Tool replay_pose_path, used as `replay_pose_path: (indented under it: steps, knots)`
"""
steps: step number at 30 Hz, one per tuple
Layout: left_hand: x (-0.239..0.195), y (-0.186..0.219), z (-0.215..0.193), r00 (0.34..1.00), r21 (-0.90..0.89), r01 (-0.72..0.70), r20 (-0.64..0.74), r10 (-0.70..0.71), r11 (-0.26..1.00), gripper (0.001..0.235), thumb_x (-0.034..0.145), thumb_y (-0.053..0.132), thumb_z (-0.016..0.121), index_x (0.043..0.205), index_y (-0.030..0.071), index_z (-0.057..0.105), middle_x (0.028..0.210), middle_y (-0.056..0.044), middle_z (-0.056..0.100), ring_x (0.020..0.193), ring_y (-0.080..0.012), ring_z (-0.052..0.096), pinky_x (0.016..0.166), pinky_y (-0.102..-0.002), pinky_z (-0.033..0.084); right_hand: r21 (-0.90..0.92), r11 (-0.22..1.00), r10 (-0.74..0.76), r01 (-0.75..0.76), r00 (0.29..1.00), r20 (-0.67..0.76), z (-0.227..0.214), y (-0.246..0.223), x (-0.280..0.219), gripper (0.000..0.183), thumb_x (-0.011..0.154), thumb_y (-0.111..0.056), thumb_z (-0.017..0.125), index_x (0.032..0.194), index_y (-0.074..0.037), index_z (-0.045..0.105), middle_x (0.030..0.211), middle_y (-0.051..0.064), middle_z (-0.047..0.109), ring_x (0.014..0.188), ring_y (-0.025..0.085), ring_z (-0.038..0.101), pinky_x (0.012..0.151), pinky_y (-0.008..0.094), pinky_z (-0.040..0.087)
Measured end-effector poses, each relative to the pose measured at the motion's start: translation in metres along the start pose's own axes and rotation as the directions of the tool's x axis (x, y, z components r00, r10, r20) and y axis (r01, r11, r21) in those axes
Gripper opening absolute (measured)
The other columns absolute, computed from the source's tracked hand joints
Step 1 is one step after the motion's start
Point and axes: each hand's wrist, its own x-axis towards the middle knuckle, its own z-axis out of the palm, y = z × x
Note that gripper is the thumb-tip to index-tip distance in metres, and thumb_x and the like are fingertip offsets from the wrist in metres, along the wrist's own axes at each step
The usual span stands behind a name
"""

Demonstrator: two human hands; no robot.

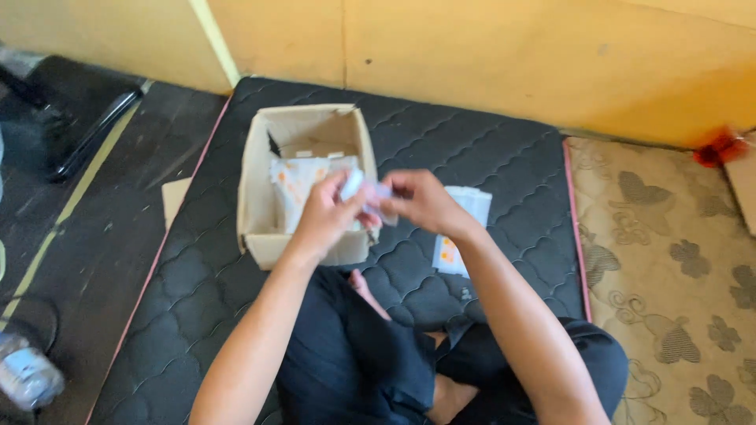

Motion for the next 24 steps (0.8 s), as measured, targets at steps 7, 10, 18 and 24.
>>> replay_pose_path:
  steps: [7, 10, 18, 24]
  knots:
    - [-0.016, -0.086, 0.033, 0.977, 0.333, -0.02, 0.208, -0.053, 0.943, 0.007, 0.09, 0.011, 0.072, 0.086, 0.006, 0.067, 0.067, -0.012, 0.068, 0.062, -0.0149, 0.065, 0.055, -0.027, 0.052, -0.024, 0.961, 0.276, -0.275, 0.959, 0.058, -0.023, 0.062, -0.095, 0.01, 0.084, -0.014, 0.079, 0.091, -0.009, 0.076, 0.073, 0.004, 0.072, 0.074, 0.013, 0.063, 0.076, 0.031, 0.053]
    - [-0.034, -0.103, 0.051, 0.944, 0.386, 0.059, 0.279, -0.177, 0.92, 0.01, 0.09, 0.008, 0.07, 0.079, 0.01, 0.069, 0.064, -0.008, 0.074, 0.057, -0.0132, 0.064, 0.06, -0.023, 0.05, 0.012, 0.911, 0.411, -0.412, 0.91, 0.047, -0.017, 0.085, -0.136, 0.006, 0.086, -0.017, 0.078, 0.091, -0.012, 0.077, 0.071, 0.004, 0.075, 0.071, 0.01, 0.065, 0.072, 0.027, 0.053]
    - [-0.022, -0.123, 0.048, 0.928, 0.469, 0.14, 0.246, -0.281, 0.872, 0.006, 0.093, 0.007, 0.066, 0.089, 0.007, 0.072, 0.071, -0.013, 0.077, 0.066, -0.0181, 0.071, 0.068, -0.028, 0.056, 0.152, 0.8, 0.598, -0.581, 0.793, -0.119, -0.052, 0.117, -0.188, 0.019, 0.086, -0.018, 0.082, 0.099, -0.005, 0.08, 0.085, 0.013, 0.08, 0.07, 0.017, 0.069, 0.071, 0.033, 0.057]
    - [-0.019, -0.124, 0.049, 0.933, 0.396, 0.28, 0.101, -0.345, 0.874, 0.008, 0.096, 0.011, 0.068, 0.095, 0.004, 0.073, 0.08, -0.017, 0.077, 0.073, -0.0198, 0.075, 0.074, -0.03, 0.06, 0.366, 0.735, 0.673, -0.571, 0.681, -0.289, -0.072, 0.098, -0.224, 0.022, 0.08, -0.012, 0.085, 0.098, 0.0, 0.078, 0.083, 0.013, 0.076, 0.066, 0.016, 0.065, 0.071, 0.033, 0.057]
